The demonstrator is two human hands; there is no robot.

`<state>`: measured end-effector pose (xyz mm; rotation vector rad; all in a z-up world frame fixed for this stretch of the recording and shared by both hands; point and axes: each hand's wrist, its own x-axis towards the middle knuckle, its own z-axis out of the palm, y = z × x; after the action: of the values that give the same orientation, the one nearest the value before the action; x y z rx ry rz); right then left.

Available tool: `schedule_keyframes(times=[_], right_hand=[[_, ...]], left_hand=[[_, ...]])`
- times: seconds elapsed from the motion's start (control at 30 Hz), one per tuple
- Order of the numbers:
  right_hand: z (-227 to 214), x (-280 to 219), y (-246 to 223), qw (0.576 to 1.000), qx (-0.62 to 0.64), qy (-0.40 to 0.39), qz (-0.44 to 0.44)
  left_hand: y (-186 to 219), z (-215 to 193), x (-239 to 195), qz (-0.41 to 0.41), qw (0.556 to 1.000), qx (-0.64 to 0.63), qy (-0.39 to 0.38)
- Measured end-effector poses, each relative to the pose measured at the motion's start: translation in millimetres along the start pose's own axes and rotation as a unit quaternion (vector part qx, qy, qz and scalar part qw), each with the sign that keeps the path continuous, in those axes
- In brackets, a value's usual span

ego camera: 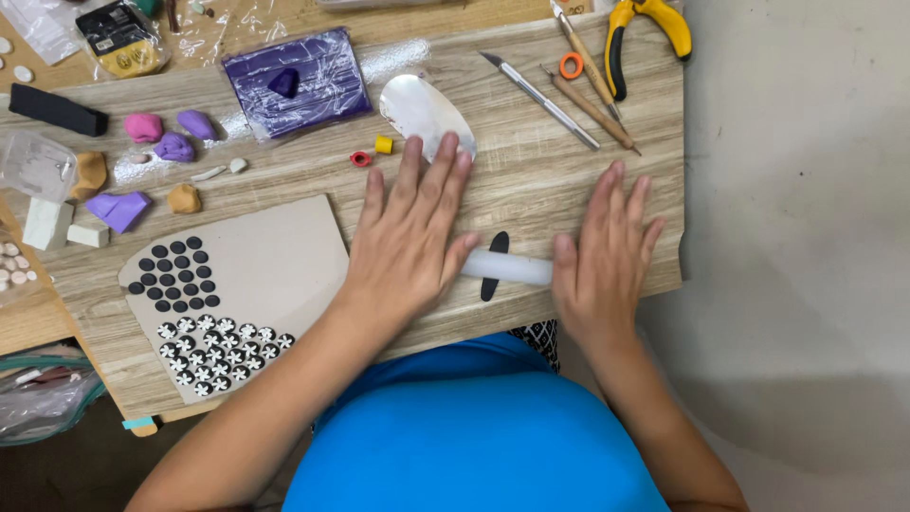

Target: The person flattens a small piece of dark clay using a white rolling pin on a wooden table. They repeatedly roll, lift, and reposition the clay to achieve a thin, even sheet. The workspace contains various colored clay pieces and crafting tools.

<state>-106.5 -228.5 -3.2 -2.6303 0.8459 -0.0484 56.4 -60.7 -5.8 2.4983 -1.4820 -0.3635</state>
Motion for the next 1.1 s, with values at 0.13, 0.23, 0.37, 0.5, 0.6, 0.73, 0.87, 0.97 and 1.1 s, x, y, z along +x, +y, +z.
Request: schedule_keyframes(times=[0.13, 0.23, 0.37, 0.5, 0.6, 0.73, 0.87, 0.97, 1.1], right_hand=[[12.7, -36.3, 3.8, 0.999, -0.020, -0.014, -0.028], [19.5, -31.0, 10.3, 0.999, -0.016, 0.003, -0.036], [10.4, 10.4, 9.7, 0.998, -0.038, 0.032, -0.024], [1.5, 32.7, 4.8, 0.999, -0.012, 0.034, 0.008], [8.7, -1.7, 3.3, 0.999, -0.022, 0.035, -0.008], [15.5, -42.1, -1.7, 0.999, -0.031, 0.007, -0.020], [21.6, -24.4, 6.3, 0.999, -0.034, 0.032, -0.007], [12.6, 4.6, 6.6, 0.998, -0.033, 0.049, 0.003], [11.8, -13.0, -0.9, 0.998, -0.056, 0.041, 0.008]], left_hand=[[9.7, 1.0, -29.9, 0.025, 0.999, 0.016, 0.029], [4.4, 13.2, -21.9, 0.038, 0.998, 0.025, 0.037], [-6.7, 8.8, 20.2, 0.026, 0.998, -0.008, 0.061], [-4.3, -10.8, 35.6, 0.038, 0.999, -0.012, 0.025], [0.9, -4.2, 6.3, 0.030, 0.999, -0.011, -0.009], [6.2, 7.9, -29.1, 0.054, 0.998, 0.008, 0.012], [2.9, 7.8, -8.7, 0.073, 0.995, 0.047, 0.052], [-1.7, -3.4, 18.5, 0.051, 0.999, 0.002, 0.010], [-0.5, 2.1, 7.2, 0.041, 0.999, 0.010, 0.030]])
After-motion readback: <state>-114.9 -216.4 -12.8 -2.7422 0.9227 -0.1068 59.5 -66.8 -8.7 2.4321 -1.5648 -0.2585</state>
